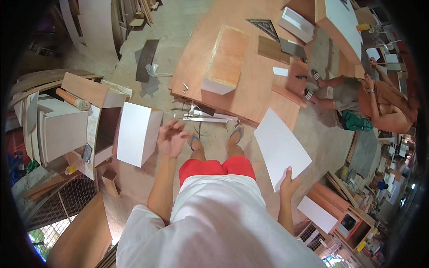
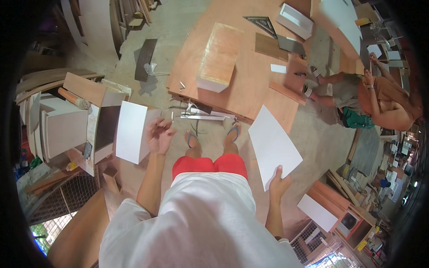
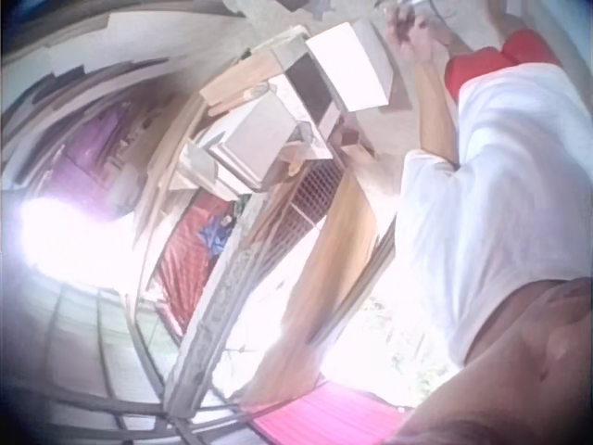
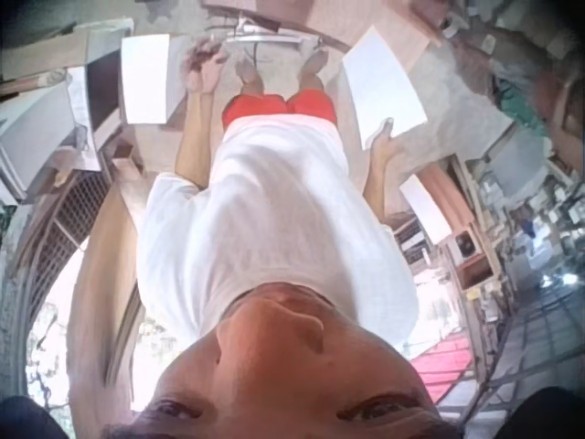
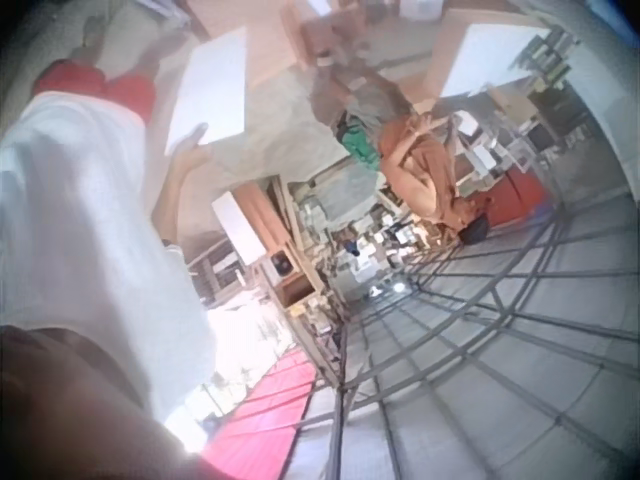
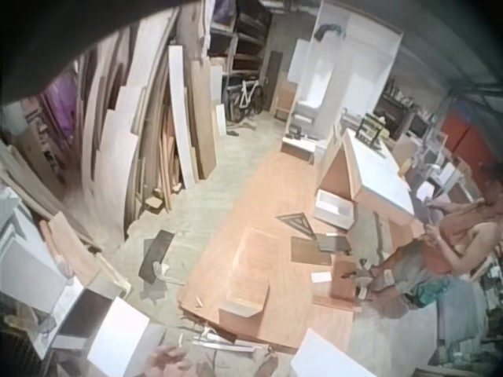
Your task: The person handles white and dark rectangular panels in a workshop, moving them between a workbench and the floor. They pick up, flip, and place panels while another person works nearby. The person also briefly handles a triangular ruler.
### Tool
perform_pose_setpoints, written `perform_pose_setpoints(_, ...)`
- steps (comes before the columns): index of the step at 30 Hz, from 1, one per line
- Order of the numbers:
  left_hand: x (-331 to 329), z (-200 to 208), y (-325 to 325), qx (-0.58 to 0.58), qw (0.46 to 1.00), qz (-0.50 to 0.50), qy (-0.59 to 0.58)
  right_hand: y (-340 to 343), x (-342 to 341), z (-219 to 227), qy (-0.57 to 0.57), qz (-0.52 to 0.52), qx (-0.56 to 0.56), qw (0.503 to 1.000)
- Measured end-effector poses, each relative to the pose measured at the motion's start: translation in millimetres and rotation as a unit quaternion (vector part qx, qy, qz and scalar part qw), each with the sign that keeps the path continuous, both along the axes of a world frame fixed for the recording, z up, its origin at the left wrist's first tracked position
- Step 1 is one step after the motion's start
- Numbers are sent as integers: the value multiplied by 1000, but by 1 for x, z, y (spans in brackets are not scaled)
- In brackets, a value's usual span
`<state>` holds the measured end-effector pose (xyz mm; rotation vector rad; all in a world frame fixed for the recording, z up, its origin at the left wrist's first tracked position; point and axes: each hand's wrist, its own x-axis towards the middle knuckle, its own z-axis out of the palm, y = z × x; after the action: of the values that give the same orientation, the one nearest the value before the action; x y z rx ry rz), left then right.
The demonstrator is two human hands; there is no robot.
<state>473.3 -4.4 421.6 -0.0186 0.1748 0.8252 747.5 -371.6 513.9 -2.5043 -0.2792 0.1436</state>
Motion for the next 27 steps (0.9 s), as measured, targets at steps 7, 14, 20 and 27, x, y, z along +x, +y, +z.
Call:
perform_pose_setpoints(7, -158, 41, 41, 41, 986, 156, 39, 56, -25, 7, -35, 62, 28, 997)
perform_pose_setpoints(14, -153, 71, 64, 51, 987, 151, -1, 70, -19, 10, 11, 5, 30, 999)
perform_pose_setpoints(20, -103, 65, 109, 50, 983, 129, 117, 85, -9, 4, -19, -33, 27, 999)
perform_pose_setpoints(27, -33, 76, 234, 168, 976, 38, 133, 169, 43, -49, 27, -131, 1, 991)
